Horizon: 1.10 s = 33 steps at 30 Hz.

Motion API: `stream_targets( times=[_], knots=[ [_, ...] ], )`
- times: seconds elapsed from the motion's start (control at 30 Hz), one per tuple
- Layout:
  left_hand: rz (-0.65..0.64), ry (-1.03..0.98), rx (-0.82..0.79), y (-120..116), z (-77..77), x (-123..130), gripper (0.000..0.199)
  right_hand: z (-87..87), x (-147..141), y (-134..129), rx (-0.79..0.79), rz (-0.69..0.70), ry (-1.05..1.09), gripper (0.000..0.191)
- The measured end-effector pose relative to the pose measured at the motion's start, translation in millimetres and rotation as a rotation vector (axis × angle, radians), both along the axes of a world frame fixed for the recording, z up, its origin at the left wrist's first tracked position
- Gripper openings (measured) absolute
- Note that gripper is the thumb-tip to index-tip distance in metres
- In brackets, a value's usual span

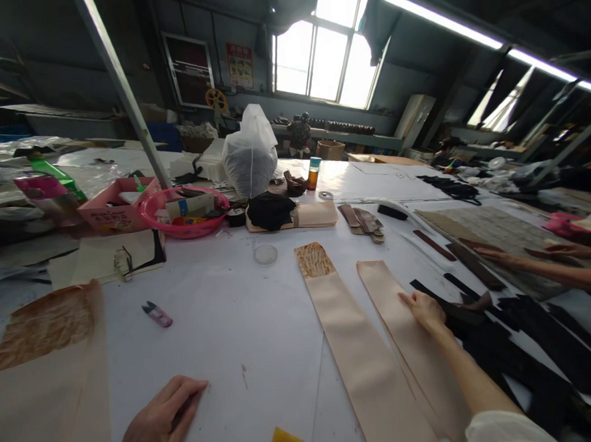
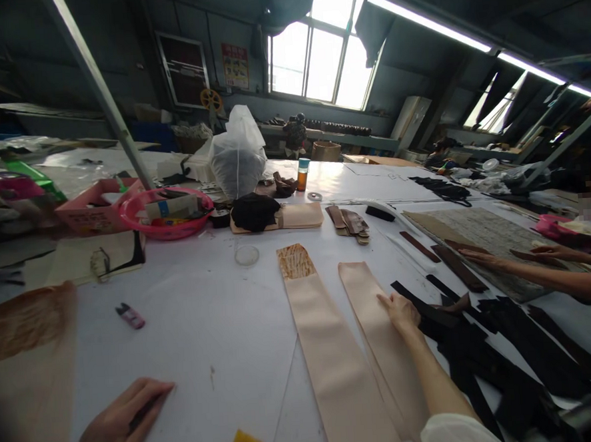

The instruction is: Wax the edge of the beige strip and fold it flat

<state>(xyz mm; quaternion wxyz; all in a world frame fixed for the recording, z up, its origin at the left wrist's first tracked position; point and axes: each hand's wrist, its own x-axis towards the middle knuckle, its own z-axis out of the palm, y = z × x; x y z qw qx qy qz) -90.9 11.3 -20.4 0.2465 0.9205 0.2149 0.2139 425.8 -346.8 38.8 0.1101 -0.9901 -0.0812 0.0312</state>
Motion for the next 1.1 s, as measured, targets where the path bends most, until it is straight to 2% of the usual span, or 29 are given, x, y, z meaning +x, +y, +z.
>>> stream_targets(
  times=[0.2,0.3,0.4,0.47,0.53,0.63,0.67,0.73,0.8,0.9,1.1],
  knots=[
    [0.002,0.012,-0.019,0.8,-2.3,0.4,0.022,6.0,-12.1,6.1,-0.068,-0.052,-0.059,0.032],
    [0.009,0.019,-0.022,-0.8,0.2,0.7,0.021,8.7,-21.5,13.7,-0.06,-0.07,-0.155,0.026],
    [0.017,0.02,-0.032,-3.0,4.9,1.7,0.021,13.7,-41.3,27.6,-0.003,0.02,-0.257,0.028],
    [0.017,0.028,-0.048,-4.3,7.4,2.0,0.021,14.3,-68.6,37.2,0.063,0.183,-0.254,0.026],
    [0.019,0.039,-0.065,-5.2,8.7,2.2,0.021,8.9,-109.6,42.5,0.127,0.387,-0.217,0.023],
    [0.017,0.049,-0.079,-6.0,9.7,2.9,0.021,-12.0,-183.8,39.0,0.181,0.61,-0.182,0.026],
    [0.017,0.052,-0.08,-6.1,10.2,3.2,0.021,-20.9,-206.9,36.0,0.198,0.669,-0.229,0.029],
    [0.017,0.058,-0.082,-6.6,11.7,3.7,0.021,-37.1,-243.8,30.6,0.168,0.676,-0.368,0.036],
    [0.019,0.064,-0.085,-7.1,13.7,3.7,0.021,-46.9,-265.3,28.5,0.112,0.648,-0.446,0.039],
    [0.022,0.076,-0.103,-8.0,16.2,3.3,0.022,-46.0,-273.5,30.1,0.091,0.616,-0.425,0.036],
    [0.023,0.078,-0.118,-8.1,16.9,3.9,0.022,-18.5,-265.9,24.4,0.238,0.592,-0.103,0.029]
  ],
)
